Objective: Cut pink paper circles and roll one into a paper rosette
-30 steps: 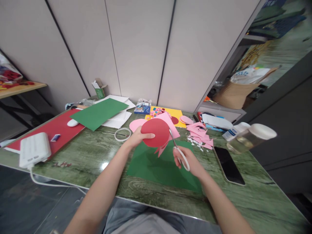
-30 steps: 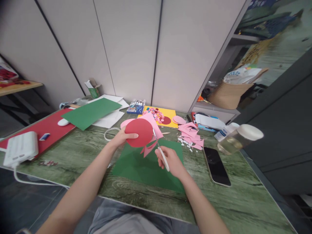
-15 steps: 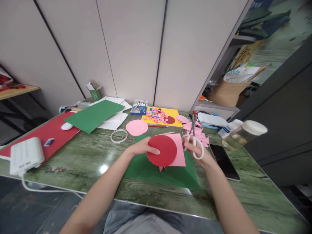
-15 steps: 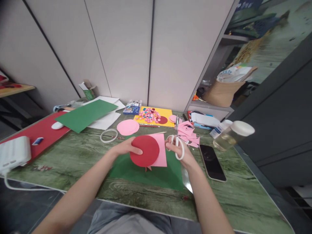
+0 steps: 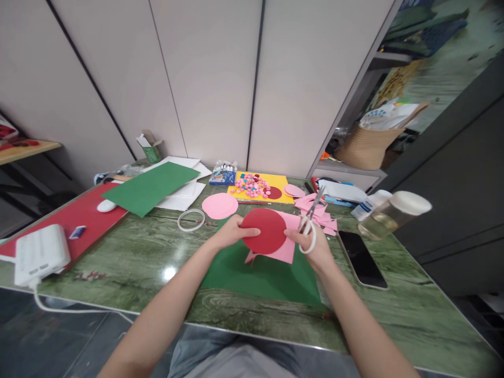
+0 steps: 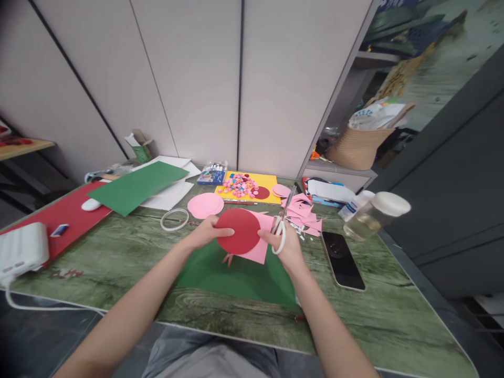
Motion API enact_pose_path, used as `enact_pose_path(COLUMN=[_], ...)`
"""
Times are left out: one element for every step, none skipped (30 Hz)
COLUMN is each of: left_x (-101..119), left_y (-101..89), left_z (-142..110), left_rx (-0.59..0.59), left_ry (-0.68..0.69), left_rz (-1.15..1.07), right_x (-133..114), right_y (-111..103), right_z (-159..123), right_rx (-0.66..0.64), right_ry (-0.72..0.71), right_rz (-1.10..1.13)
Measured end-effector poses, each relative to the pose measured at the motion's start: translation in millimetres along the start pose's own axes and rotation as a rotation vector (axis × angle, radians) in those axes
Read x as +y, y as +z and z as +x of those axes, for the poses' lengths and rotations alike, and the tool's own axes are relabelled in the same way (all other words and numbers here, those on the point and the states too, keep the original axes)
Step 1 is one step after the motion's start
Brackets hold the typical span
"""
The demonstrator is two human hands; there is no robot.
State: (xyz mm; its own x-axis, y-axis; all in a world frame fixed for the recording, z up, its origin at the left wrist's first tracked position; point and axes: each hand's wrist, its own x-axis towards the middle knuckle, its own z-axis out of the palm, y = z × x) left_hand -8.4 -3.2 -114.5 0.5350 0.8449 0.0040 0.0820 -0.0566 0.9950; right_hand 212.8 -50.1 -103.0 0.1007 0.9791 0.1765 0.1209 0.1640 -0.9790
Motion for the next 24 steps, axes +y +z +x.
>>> enact_pose_path(left_x=[-3.8,-7.3,-10.2,-12.2,-13.3,-13.4,-12.5,-10.8,-8.5,-5.7,-2.6,0.5,3.5,6.3,8.7,10.7,12.3,13.5,14.2,14.4,14.3,13.9,13.2,12.4], left_y=[3.4,7.4,11.7,16.1,20.1,23.7,26.6,28.8,30.4,31.4,32.1,32.6,32.9,33.1,33.2,33.2,33.0,32.7,32.3,31.8,31.3,30.8,30.3,30.0], left_z=[2.5,4.7,6.3,7.2,7.5,7.1,6.1,4.6,2.9,0.9,-1.1,-2.9,-4.6,-6.0,-7.2,-8.0,-8.6,-9.0,-9.2,-9.3,-9.4,-9.4,-9.4,-9.4], left_rx=[0.078,0.156,0.209,0.255,0.285,0.286,0.281,0.271,0.261,0.245,0.227,0.202,0.175,0.160,0.149,0.142,0.139,0.134,0.127,0.115,0.104,0.094,0.084,0.076], left_ry=[0.013,0.017,0.002,-0.008,-0.008,-0.003,0.006,0.013,0.020,0.020,0.015,0.003,-0.012,-0.024,-0.033,-0.040,-0.045,-0.048,-0.049,-0.046,-0.038,-0.026,-0.015,-0.008], left_rz=[-0.022,-0.047,-0.087,-0.140,-0.199,-0.234,-0.249,-0.254,-0.249,-0.239,-0.225,-0.207,-0.187,-0.170,-0.155,-0.140,-0.127,-0.114,-0.101,-0.088,-0.078,-0.071,-0.065,-0.063], right_x=[2.4,4.3,5.8,6.7,7.3,7.4,7.5,7.4,7.4,7.4,7.4,7.5,7.6,7.5,7.3,7.1,6.7,6.2,5.7,5.2,4.7,4.1,3.4,2.6], right_y=[0.4,0.9,1.5,2.0,2.5,2.8,2.9,2.9,2.8,2.7,2.7,2.7,2.8,3.1,3.6,4.1,4.6,5.1,5.6,6.0,6.3,6.5,6.7,6.8], right_z=[0.6,1.2,1.5,1.7,1.8,1.8,1.7,1.5,1.4,1.3,1.3,1.3,1.3,1.3,1.3,1.3,1.3,1.4,1.4,1.3,1.3,1.1,0.9,0.7], right_rx=[0.055,0.093,0.118,0.134,0.146,0.156,0.164,0.170,0.173,0.173,0.170,0.168,0.167,0.167,0.169,0.171,0.170,0.164,0.154,0.142,0.129,0.116,0.101,0.085], right_ry=[-0.022,-0.040,-0.056,-0.070,-0.082,-0.092,-0.101,-0.107,-0.111,-0.112,-0.111,-0.108,-0.104,-0.099,-0.092,-0.083,-0.074,-0.064,-0.055,-0.047,-0.038,-0.029,-0.020,-0.011], right_rz=[-0.023,-0.038,-0.044,-0.047,-0.049,-0.051,-0.054,-0.057,-0.061,-0.061,-0.059,-0.054,-0.046,-0.036,-0.023,-0.005,0.021,0.055,0.095,0.135,0.170,0.196,0.211,0.218])
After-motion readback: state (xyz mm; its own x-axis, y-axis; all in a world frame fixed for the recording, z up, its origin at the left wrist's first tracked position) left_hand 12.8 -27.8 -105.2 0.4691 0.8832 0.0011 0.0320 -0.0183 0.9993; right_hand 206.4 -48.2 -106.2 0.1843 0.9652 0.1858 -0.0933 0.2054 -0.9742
